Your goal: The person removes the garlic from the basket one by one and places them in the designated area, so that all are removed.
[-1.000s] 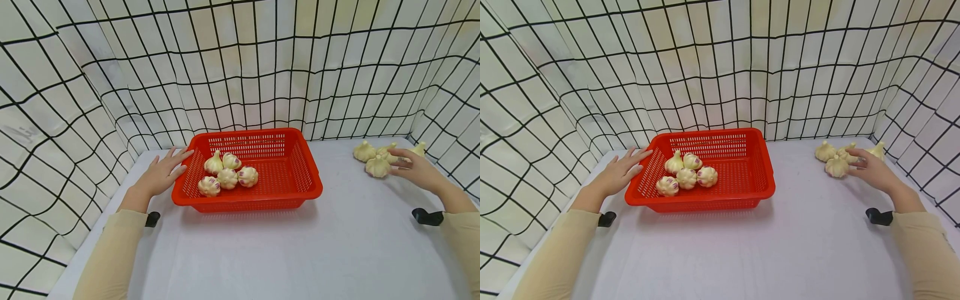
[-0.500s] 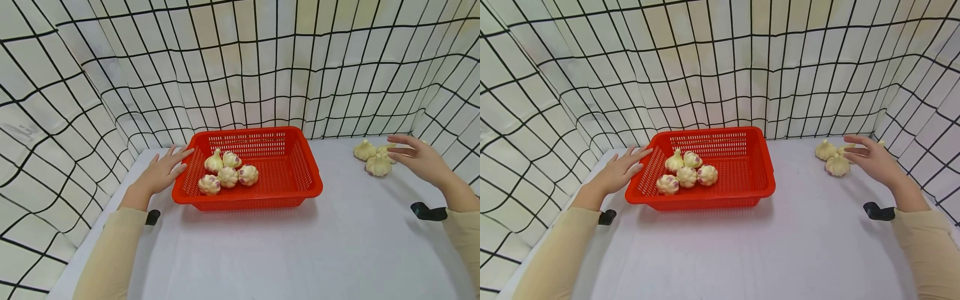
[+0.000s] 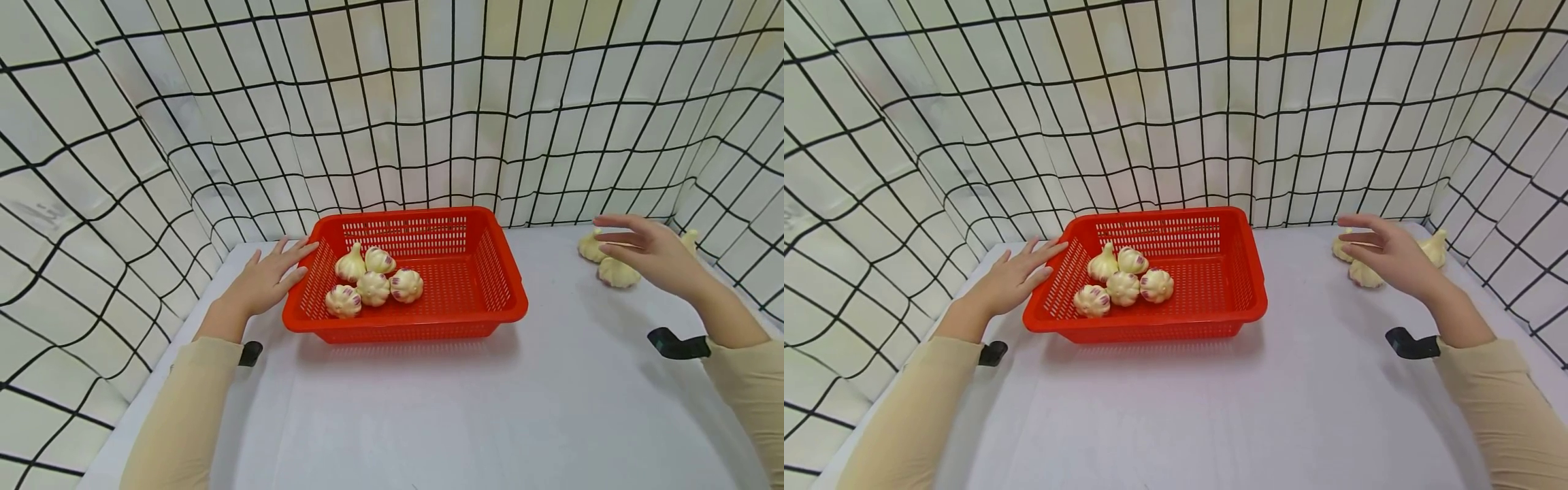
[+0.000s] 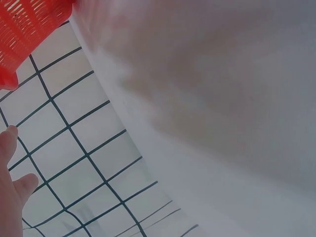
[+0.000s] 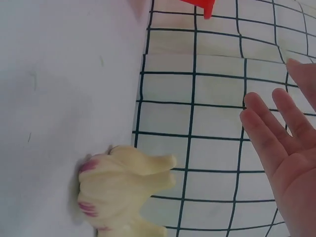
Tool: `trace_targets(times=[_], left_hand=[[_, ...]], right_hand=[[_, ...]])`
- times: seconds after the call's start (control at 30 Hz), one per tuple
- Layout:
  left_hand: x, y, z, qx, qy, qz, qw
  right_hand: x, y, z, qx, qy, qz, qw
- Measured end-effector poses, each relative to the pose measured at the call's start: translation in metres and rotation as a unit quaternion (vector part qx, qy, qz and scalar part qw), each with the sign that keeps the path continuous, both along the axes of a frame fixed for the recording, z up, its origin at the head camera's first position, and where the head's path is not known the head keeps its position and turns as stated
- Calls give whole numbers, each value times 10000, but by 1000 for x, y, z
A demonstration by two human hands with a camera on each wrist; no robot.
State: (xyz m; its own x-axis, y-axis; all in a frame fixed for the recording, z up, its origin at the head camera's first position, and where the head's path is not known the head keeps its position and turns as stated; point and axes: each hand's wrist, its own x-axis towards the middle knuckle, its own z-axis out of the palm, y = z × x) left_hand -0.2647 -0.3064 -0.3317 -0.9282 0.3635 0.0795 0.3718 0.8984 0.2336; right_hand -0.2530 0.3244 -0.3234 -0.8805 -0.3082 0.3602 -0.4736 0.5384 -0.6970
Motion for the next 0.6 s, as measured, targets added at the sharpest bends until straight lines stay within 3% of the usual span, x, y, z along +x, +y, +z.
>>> trace_targets(times=[0.3,0.6], left_hand=[[-1,-1,1,13,-14,-18,10000],[1,0,2,5,-28,-7,10000]], right_hand=[[0,-33,26,415,-148,28,9990],[-6,-68,48,647,-362,449,9962]])
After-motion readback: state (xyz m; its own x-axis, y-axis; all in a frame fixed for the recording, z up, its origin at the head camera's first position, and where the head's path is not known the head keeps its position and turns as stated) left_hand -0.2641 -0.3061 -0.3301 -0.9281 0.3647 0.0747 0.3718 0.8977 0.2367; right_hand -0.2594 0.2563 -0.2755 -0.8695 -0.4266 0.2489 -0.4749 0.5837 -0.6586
